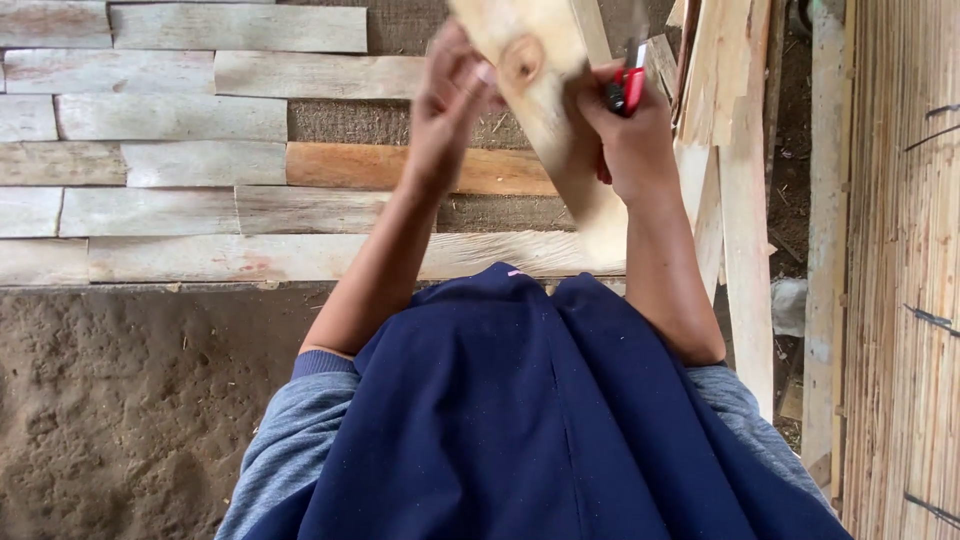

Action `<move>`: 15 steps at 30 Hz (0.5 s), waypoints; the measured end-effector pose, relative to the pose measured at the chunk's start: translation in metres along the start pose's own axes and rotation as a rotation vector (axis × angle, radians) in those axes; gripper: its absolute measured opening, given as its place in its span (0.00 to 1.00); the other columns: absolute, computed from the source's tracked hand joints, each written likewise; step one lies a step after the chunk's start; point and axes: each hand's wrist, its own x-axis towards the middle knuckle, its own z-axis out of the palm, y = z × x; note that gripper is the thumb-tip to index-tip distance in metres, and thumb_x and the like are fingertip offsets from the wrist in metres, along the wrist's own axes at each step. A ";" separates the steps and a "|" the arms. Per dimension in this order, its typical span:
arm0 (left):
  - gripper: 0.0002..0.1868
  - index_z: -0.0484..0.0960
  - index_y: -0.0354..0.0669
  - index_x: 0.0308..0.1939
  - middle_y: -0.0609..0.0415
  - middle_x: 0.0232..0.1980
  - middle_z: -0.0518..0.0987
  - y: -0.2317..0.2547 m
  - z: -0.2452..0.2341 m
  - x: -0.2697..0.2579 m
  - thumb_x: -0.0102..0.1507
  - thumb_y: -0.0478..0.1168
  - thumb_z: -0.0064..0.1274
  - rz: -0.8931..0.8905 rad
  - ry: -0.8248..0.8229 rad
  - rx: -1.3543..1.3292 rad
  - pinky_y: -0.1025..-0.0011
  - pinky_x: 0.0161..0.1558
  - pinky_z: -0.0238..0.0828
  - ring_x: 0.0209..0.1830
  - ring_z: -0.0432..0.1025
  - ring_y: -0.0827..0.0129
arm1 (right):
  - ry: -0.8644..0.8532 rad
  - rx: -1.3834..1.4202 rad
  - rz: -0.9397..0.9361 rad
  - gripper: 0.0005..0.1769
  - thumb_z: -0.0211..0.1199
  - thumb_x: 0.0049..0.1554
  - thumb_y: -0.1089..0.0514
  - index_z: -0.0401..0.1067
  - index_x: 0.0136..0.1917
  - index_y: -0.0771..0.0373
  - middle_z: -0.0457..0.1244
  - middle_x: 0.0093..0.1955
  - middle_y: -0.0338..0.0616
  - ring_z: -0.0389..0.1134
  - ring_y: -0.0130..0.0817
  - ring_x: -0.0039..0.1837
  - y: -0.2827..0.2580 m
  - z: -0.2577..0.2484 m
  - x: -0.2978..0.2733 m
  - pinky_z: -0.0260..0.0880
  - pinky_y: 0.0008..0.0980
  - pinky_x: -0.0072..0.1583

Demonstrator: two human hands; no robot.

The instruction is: The person uses a red utility knife to cut and trim thin wooden planks on a wooden workbench. They repeatedly position planks, score them with the knife, and break off sections, then place the trimmed pieces into a growing stack.

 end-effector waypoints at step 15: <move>0.23 0.77 0.41 0.64 0.53 0.52 0.77 -0.049 0.015 -0.001 0.67 0.26 0.35 -0.147 -0.066 0.618 0.76 0.45 0.66 0.50 0.65 0.67 | 0.482 0.636 -0.221 0.23 0.73 0.61 0.60 0.71 0.67 0.55 0.66 0.53 0.40 0.63 0.31 0.48 0.056 -0.064 0.007 0.69 0.37 0.50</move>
